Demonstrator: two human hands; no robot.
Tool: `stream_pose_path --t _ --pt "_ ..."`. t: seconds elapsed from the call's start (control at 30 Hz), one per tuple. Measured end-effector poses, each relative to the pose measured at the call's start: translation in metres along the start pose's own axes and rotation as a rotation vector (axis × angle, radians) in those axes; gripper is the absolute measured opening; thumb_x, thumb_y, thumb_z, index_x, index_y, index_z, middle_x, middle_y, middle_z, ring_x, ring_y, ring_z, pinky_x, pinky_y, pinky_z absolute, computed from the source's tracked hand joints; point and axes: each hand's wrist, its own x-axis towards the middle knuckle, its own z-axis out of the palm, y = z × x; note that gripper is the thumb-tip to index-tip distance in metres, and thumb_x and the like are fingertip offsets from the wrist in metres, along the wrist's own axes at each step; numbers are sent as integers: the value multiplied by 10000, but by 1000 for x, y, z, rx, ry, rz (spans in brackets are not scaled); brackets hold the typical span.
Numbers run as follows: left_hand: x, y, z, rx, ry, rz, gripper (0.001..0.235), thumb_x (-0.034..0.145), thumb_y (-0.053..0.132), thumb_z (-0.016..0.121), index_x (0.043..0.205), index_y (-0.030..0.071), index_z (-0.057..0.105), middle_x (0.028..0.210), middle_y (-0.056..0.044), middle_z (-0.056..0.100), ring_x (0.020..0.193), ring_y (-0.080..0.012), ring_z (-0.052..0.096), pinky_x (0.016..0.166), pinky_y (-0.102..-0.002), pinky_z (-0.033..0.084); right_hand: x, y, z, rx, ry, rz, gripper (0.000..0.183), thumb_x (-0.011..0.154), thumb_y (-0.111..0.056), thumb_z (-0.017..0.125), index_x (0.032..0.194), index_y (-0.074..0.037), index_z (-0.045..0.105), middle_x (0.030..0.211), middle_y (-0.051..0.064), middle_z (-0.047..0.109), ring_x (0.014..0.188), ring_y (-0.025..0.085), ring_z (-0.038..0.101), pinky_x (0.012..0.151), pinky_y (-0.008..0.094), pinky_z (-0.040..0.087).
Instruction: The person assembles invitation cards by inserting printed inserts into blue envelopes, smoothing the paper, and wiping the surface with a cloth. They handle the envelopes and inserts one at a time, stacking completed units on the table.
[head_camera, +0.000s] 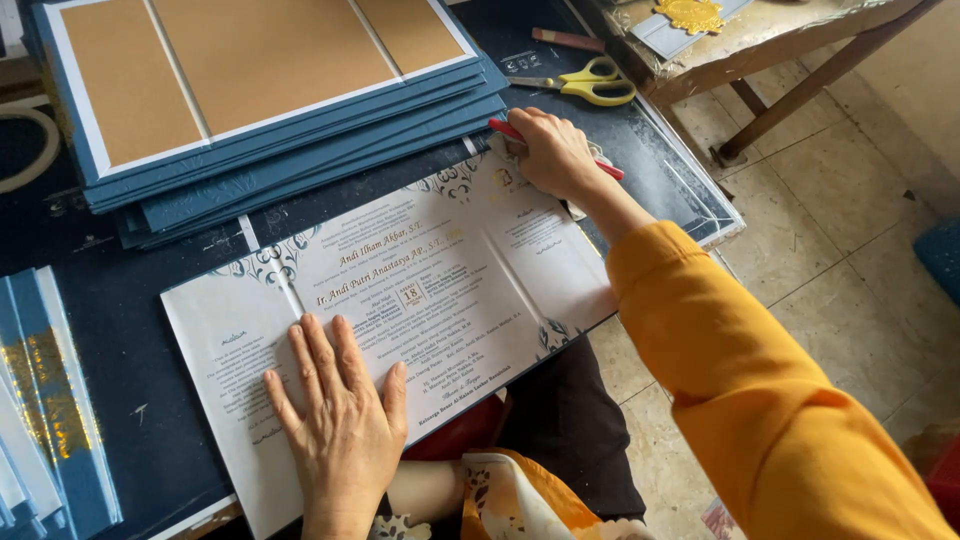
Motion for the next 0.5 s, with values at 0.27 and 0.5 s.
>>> stream_pose_path --t 0.27,0.5 --pt "3 1 -4 59 46 -9 714 997 550 346 1495 58 487 1545 -187 486 1465 -278 424 1161 -520 321 -212 5 -26 -45 170 -212 141 1039 -213 493 1071 -75 489 839 54 508 587 190 438 433 344 381" --pt "0 -2 7 -208 -27 -1 770 995 522 275 1549 -12 284 1608 -241 288 1520 -317 235 1191 -566 194 -130 17 -20 -36 40 -165 331 1051 -249 491 775 -108 376 726 66 477 530 303 439 452 460 299"
